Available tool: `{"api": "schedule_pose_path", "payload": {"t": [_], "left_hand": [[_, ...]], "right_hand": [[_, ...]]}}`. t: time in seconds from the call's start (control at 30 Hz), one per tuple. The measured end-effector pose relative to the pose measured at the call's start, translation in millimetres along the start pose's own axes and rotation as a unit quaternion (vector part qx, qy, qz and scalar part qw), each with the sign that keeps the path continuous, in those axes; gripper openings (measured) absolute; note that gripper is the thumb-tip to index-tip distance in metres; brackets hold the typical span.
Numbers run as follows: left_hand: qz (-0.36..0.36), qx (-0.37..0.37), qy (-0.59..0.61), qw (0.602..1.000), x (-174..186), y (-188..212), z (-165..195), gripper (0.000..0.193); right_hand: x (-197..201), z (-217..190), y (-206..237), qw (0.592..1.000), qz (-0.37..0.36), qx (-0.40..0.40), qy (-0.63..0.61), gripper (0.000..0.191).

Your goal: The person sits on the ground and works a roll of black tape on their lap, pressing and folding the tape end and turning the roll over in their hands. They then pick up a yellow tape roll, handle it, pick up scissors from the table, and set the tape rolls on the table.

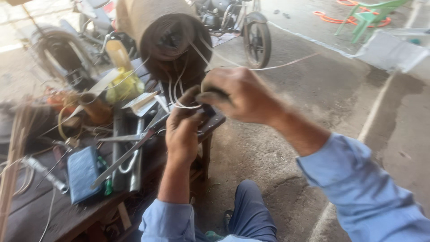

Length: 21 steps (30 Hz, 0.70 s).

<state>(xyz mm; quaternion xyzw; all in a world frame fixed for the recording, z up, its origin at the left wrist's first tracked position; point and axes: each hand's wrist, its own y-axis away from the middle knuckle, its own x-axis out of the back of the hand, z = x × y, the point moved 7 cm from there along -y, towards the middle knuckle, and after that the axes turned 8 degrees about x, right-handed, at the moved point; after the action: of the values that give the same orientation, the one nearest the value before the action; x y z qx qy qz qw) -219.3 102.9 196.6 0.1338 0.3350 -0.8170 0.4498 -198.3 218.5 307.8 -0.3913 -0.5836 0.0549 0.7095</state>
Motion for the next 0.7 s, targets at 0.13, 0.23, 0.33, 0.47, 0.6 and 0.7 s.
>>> {"api": "schedule_pose_path", "payload": {"t": [0.13,0.23,0.33,0.47,0.6,0.7], "left_hand": [[-0.015,-0.006,-0.028,0.999,7.5,5.5,-14.7,0.049],[-0.004,-0.012,-0.040,0.999,7.7,11.0,-26.3,0.029],[-0.029,0.001,0.075,0.997,4.4,13.0,-29.9,0.032],[-0.006,-0.006,0.176,0.984,-2.4,11.3,-22.3,0.041],[0.111,0.023,0.116,0.987,3.7,4.7,-15.1,0.051],[0.084,-0.009,0.080,0.993,1.4,-2.2,-4.6,0.064]], "right_hand": [[10.4,-11.1,4.4,0.994,-0.033,0.025,-0.101,0.011],[10.3,-14.3,4.8,0.995,-0.021,-0.002,-0.098,0.008],[7.5,-16.9,2.4,0.996,-0.015,0.007,-0.089,0.014],[5.6,-14.4,-0.5,0.997,-0.005,0.050,-0.062,0.022],[-6.3,-0.2,1.8,0.998,0.010,-0.012,0.056,0.037],[-11.4,1.7,4.8,0.984,-0.019,-0.035,0.173,0.045]]}}
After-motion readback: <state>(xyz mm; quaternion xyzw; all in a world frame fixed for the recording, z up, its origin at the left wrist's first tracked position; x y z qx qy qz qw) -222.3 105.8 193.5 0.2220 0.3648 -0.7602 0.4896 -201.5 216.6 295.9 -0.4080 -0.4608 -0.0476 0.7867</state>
